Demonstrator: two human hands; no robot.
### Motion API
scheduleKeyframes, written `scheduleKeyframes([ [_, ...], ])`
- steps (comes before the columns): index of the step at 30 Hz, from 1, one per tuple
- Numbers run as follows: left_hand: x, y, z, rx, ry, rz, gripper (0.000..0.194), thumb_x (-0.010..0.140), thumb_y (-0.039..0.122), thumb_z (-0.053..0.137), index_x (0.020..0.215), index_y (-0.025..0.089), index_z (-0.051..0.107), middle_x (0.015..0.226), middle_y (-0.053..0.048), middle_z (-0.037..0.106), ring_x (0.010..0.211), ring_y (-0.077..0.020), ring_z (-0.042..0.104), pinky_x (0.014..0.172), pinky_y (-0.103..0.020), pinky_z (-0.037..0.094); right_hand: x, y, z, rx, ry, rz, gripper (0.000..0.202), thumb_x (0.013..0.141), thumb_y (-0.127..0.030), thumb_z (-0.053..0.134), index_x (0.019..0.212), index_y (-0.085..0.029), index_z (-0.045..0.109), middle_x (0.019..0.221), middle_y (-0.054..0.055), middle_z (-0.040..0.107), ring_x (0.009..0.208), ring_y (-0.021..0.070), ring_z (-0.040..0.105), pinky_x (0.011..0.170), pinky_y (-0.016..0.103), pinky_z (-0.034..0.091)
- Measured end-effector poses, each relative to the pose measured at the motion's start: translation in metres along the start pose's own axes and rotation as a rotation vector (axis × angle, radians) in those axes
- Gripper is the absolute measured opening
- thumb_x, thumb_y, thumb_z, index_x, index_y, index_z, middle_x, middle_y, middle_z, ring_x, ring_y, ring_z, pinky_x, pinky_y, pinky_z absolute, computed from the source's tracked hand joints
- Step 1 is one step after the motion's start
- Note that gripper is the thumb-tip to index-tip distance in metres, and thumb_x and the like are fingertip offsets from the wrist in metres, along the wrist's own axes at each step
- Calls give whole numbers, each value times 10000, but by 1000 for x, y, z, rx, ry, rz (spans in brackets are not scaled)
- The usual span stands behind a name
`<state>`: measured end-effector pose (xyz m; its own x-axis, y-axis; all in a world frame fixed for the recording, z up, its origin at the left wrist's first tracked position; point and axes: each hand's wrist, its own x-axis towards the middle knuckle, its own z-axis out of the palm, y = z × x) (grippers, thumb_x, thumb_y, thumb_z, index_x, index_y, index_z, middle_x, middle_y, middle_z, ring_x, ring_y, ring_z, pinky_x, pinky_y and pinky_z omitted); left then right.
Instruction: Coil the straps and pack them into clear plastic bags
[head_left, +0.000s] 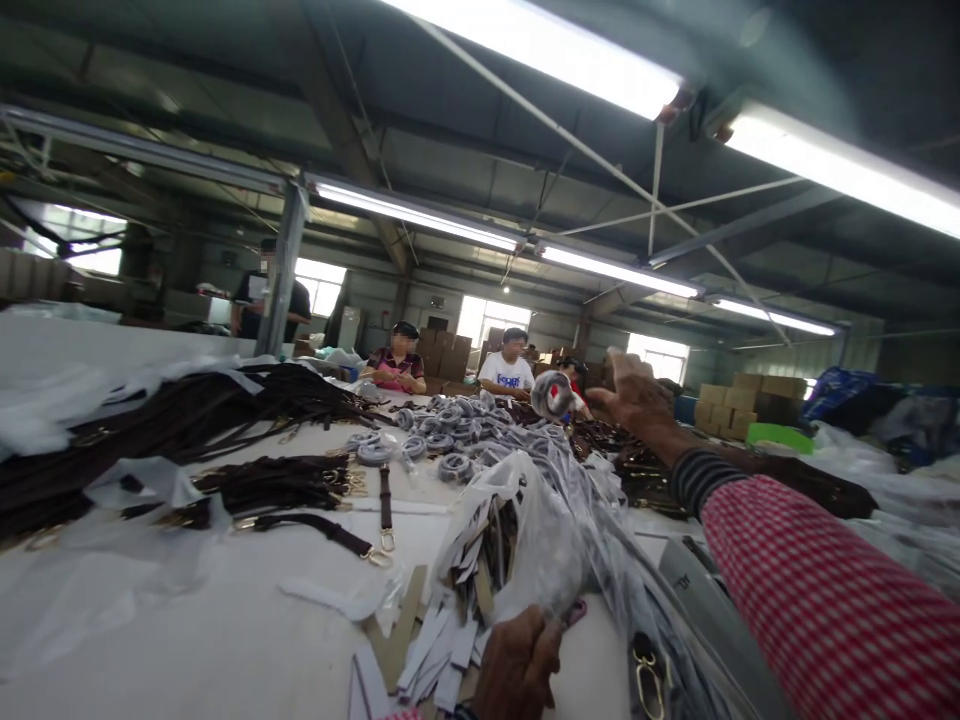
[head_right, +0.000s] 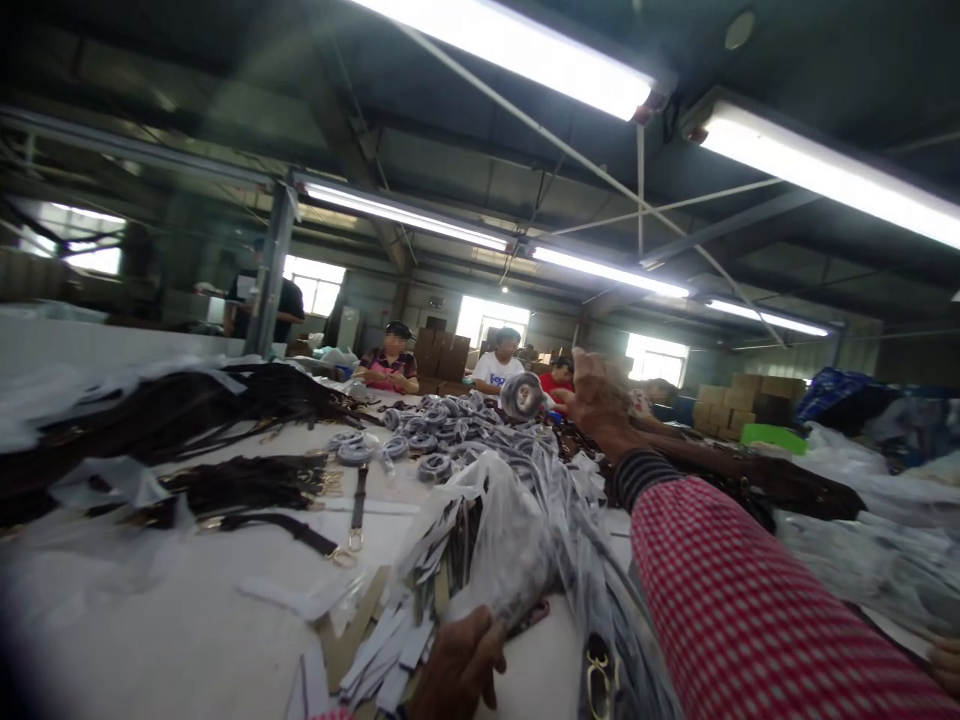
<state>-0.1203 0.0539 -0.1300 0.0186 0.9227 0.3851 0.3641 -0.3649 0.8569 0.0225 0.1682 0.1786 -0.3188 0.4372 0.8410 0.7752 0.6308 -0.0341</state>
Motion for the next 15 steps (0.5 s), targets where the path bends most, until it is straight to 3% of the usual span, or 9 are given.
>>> scheduleKeyframes([
  [1,-2,-1,1,48,-6,19,406,964,558,381,709,248,441,601,-3,519,574,-203,592,583,-318,422,9,4,4,-19,33,28,258,990,-258,575,1181,-117,675,1222,196,635,1165,284,540,1009,439,368],
  [3,-8,1,1,167,-36,69,348,928,519,443,709,249,430,649,-32,557,694,-243,614,689,-364,428,-2,16,13,-48,19,46,294,976,-262,610,1235,-130,657,1289,188,608,1222,291,510,1054,431,352],
  [7,-19,11,-2,313,-124,165,255,932,435,445,762,244,448,784,-60,620,781,-246,596,746,-377,404,-93,46,23,-66,-310,91,221,871,-243,730,1086,-195,746,1195,103,668,1138,257,584,979,336,409],
  [10,-22,18,-5,346,-152,219,244,946,410,425,772,242,451,769,-44,608,732,-224,568,707,-354,388,-167,63,19,-60,-531,237,75,856,-215,711,844,-179,776,920,65,716,907,210,645,818,291,429],
  [13,-21,20,-8,395,-218,225,283,963,432,405,756,242,435,741,-32,596,694,-220,561,673,-340,371,-214,68,18,-35,-579,353,182,844,-249,719,679,-175,737,667,24,658,696,174,616,663,272,390],
  [15,-21,21,-9,408,-238,225,299,969,444,406,750,241,432,737,-25,592,691,-218,562,667,-332,367,-230,65,25,-2,-537,405,246,846,-316,729,642,-179,712,633,20,635,680,179,606,653,283,375],
])
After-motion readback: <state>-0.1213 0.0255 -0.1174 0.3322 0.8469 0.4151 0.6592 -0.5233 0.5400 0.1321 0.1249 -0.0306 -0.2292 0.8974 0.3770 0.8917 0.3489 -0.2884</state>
